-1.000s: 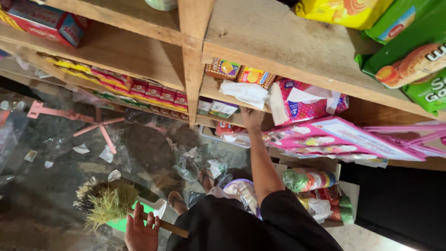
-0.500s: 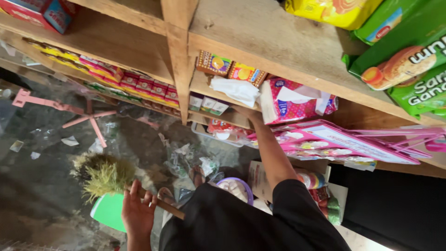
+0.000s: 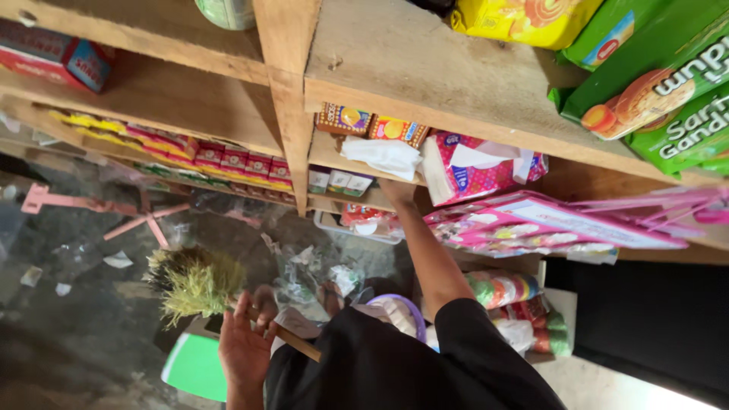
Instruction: The person unpacks small green boxes from plastic bags and places them onto a wooden shelf. They then pick up a broom and dust several product boxes on the shelves before placing them back.
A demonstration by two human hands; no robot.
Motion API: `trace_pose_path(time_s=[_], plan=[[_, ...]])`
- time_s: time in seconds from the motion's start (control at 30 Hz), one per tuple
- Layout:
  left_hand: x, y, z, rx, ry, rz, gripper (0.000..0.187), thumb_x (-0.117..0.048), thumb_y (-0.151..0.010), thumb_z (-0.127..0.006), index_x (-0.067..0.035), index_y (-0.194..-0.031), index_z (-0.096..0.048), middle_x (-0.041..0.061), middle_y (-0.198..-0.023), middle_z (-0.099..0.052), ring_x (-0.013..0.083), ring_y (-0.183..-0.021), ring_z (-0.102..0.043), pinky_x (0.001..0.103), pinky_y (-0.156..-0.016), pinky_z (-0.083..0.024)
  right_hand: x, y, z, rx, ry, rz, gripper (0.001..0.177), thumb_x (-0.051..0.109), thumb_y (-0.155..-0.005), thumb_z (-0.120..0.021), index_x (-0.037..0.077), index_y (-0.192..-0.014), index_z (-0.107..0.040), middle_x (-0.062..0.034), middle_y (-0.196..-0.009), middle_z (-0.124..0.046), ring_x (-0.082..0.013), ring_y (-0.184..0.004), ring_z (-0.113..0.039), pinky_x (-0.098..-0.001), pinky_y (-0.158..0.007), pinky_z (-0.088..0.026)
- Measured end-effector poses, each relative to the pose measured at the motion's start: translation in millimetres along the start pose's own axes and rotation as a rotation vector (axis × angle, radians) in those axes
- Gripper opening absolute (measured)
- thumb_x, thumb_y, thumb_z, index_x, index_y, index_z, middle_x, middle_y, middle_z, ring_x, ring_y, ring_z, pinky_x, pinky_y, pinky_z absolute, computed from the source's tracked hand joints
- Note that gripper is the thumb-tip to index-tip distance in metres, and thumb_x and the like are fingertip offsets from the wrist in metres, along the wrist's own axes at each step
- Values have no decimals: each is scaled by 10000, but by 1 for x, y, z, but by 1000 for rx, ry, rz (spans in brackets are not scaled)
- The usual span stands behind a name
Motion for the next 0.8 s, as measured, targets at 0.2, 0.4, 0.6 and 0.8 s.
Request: trace_pose_path(time_s=[0.2,0.4,0.6,0.8], plan=[[-43,-35,7,96,-12,95,546,-509,-1107,-434,-157,-1511,-540,-5,-1206,-578,199,-983,-577,426,-917,-490,24,22,26,53,-60,-144,478,361,-820,-863,123,-1206,-712,-76,-1201,-746,-266,-1155,-688,-412,-1035,-531],[-116,-70,0,140,-215,104,535,-443,-1095,-441,-94,-1492,-526,-46,-1335,-596,181,-949,-600,401,-839,-505,89,30,59,-60,17,52,551,292,-735,-881,86,-1218,-710,-142,-1217,-700,-347,-1168,-632,-464,-1038,-485],[-114,-107,-1,92,-428,179,489,-350,-1018,-558,-113,-1446,-543,-39,-1235,-603,177,-878,-657,403,-751,-525,90,14,47,171,-148,-122,682,472,-727,-927,121,-1264,-694,-112,-1259,-708,-323,-1213,-659,-461,-1092,-484],[-6,-136,23,84,-647,449,417,-352,-1000,-619,-70,-1305,-651,123,-896,-601,227,-716,-644,404,-686,-530,143,103,111,-256,-29,-78,764,302,-874,-797,-39,-1443,-418,-294,-1339,-513,-498,-1218,-503,-529,-1047,-414]])
Point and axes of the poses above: each hand's wrist, its own y-axis away from the middle knuckle, its own z-axis out of the back of the hand, x = y × z, the point moved 9 cm from there along -y, towards the middle knuckle
